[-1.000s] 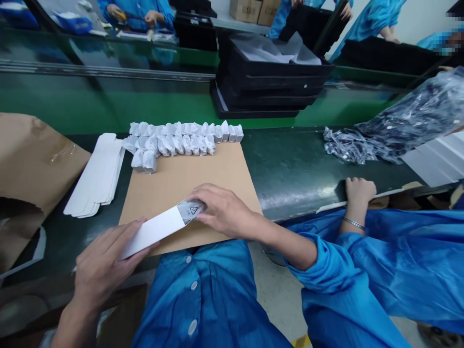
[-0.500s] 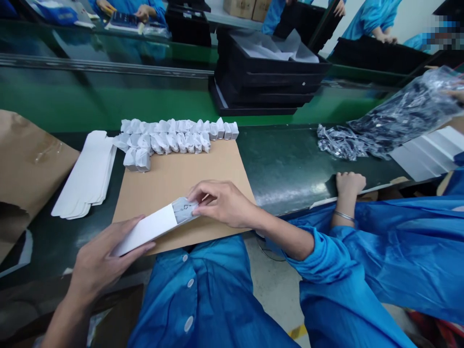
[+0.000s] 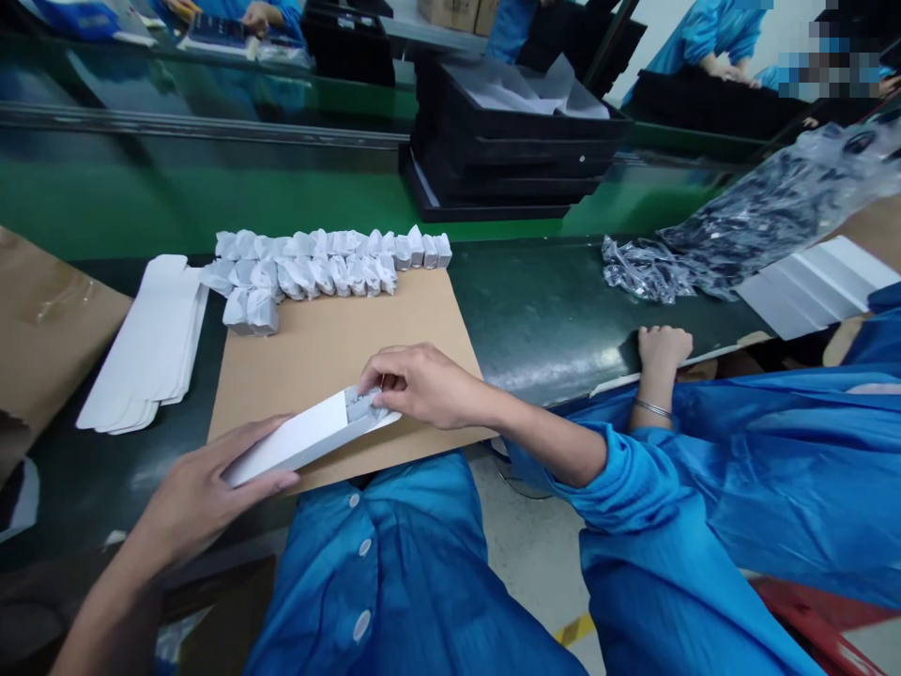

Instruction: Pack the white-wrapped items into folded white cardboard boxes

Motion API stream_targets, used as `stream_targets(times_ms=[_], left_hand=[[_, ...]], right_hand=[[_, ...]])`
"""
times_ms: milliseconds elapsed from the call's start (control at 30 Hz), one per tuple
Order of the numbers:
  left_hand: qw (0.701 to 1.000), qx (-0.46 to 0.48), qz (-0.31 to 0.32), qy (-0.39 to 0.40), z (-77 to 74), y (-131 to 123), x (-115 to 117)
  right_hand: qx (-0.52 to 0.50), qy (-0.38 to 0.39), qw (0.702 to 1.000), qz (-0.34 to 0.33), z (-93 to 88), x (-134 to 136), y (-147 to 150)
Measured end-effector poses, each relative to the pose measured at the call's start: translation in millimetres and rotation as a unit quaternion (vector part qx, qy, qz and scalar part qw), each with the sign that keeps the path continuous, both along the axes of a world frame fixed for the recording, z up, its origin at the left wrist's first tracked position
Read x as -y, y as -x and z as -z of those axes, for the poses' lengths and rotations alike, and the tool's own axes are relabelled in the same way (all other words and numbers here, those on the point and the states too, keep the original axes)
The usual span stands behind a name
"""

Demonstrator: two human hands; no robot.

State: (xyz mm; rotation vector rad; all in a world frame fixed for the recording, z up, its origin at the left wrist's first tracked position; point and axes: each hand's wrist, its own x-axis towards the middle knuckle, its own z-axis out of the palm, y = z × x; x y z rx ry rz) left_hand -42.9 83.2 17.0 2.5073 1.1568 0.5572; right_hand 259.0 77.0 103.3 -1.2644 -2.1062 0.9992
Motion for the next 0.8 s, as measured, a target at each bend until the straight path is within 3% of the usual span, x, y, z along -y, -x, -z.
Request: stream_targets(times_ms=[200, 300, 433, 633, 800], left_hand=[[0.978, -0.127, 0.037, -0.162, -12.5, -44, 5], [0.975, -0.137, 0.06, -0.163, -10.8, -64, 7], [0.979, -0.118, 0.058, -0.154, 3.1, -64, 2], [0.98, -0.105, 0.111, -0.125, 6.6, -54, -3], [0.984, -0.061, 0.109, -0.13, 4.2, -56, -5]], right_hand=[[-0.081, 0.09, 0.988, 0.096, 40.9, -6, 12], [-0.129, 0.124, 0.977, 0.119, 61.8, -7, 18], [-0.146, 0.14, 0.971, 0.128, 81.5, -9, 19], [-0.157, 0.137, 0.968, 0.142, 89.5, -5, 22], [-0.184, 0.143, 0.957, 0.171, 87.5, 3, 40]])
